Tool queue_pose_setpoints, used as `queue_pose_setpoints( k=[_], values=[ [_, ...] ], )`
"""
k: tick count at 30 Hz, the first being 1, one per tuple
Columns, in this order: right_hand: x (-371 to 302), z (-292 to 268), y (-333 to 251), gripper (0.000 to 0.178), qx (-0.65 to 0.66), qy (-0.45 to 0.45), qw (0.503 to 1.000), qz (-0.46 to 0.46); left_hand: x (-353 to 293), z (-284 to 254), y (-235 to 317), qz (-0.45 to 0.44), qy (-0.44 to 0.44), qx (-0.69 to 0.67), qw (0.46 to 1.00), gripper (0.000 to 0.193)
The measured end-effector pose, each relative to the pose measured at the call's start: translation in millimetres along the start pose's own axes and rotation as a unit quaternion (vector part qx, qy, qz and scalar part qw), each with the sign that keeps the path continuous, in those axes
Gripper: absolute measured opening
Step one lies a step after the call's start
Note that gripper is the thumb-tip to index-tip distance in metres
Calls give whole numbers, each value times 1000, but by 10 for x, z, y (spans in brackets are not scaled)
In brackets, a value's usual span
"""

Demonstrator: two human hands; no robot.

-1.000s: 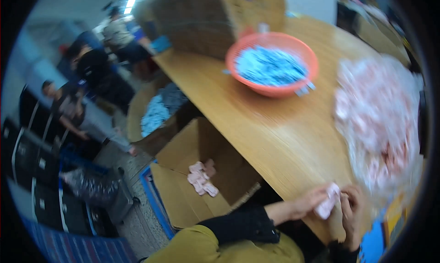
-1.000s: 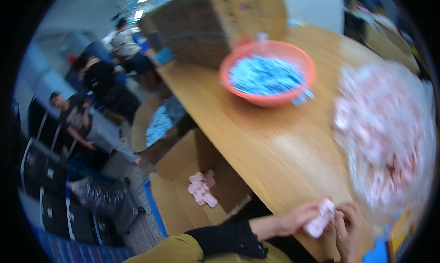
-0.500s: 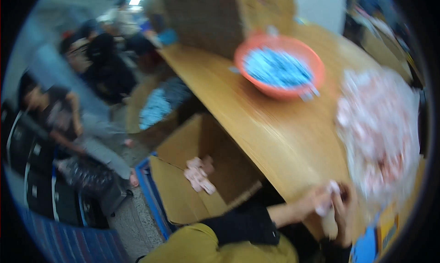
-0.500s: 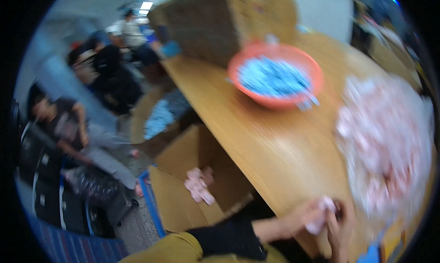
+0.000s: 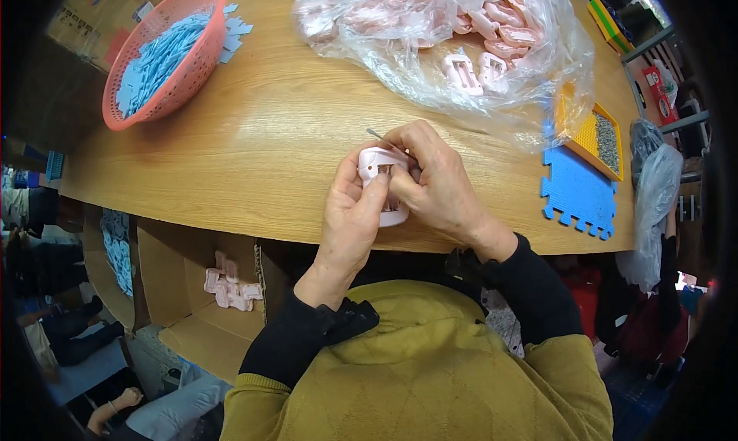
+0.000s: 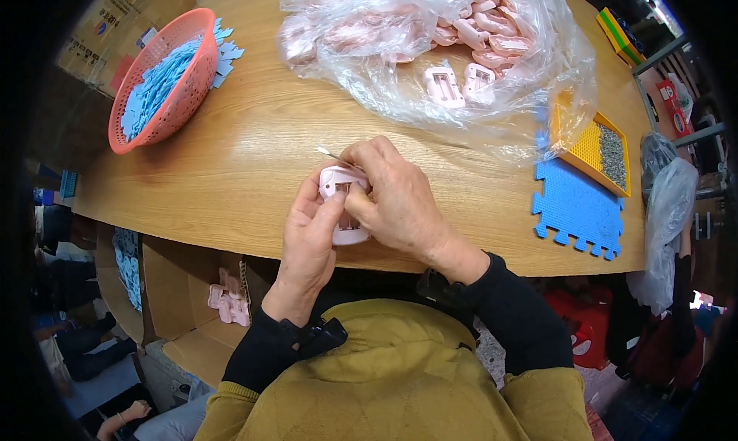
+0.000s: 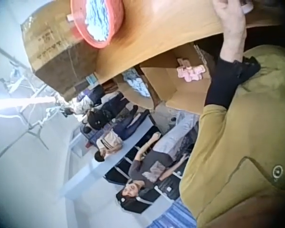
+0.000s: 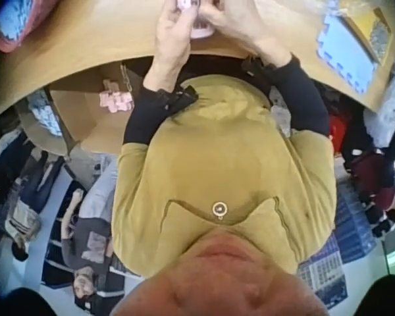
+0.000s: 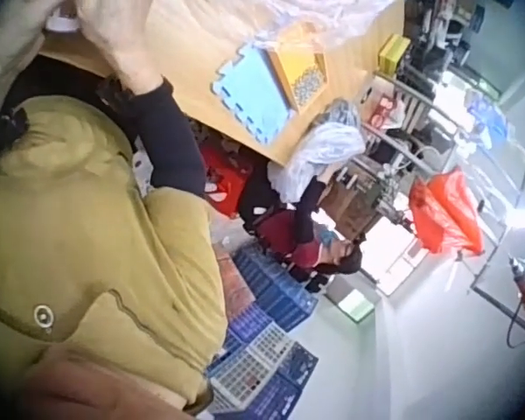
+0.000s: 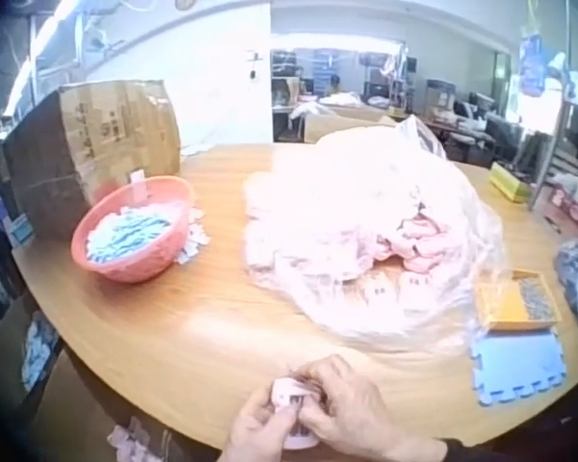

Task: Assembling pink plastic housing components by inserting small pins using a metal pick tool.

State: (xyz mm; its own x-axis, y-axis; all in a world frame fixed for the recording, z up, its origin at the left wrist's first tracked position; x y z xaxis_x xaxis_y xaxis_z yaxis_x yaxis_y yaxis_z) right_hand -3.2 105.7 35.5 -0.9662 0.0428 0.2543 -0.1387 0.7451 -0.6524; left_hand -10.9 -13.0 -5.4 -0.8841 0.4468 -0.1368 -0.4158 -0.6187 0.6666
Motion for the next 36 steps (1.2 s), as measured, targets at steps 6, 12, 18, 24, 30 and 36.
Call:
queue_pose_setpoints(
  k=[6,12,18,24,30,36],
  values=[
    [-85,-44,-135,24,5,38,999,-14,0,-55,64,30,9,70,997,26],
    [-148,-113,-169,25,32,71,997,-17,9,43,206,20,-17,134,991,24],
    [-150,-130,-192,25,45,61,997,-11,45,31,237,15,-33,161,986,22],
    [-99,-81,-126,25,46,58,997,-5,63,9,201,1,-16,145,989,22],
    [27,-27,1,27,124,-22,992,19,47,-79,195,-15,-32,67,997,29],
    [88,-27,-32,28,103,-36,994,15,16,-37,214,-32,-13,33,999,32]
  ],
)
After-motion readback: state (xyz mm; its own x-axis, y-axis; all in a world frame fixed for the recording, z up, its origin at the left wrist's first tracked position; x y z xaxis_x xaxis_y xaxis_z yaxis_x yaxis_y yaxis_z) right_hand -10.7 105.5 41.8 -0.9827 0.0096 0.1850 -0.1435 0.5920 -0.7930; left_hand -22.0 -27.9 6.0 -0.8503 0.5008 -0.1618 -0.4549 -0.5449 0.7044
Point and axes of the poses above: each hand's wrist, its own x-axis towards the middle knuckle, its own z-axis out of the palm, y = z × x, the point moved 5 cm from there along x, towards the middle knuckle, and after that the axes turned 12 degrees about -x, right-handed, at the moved point
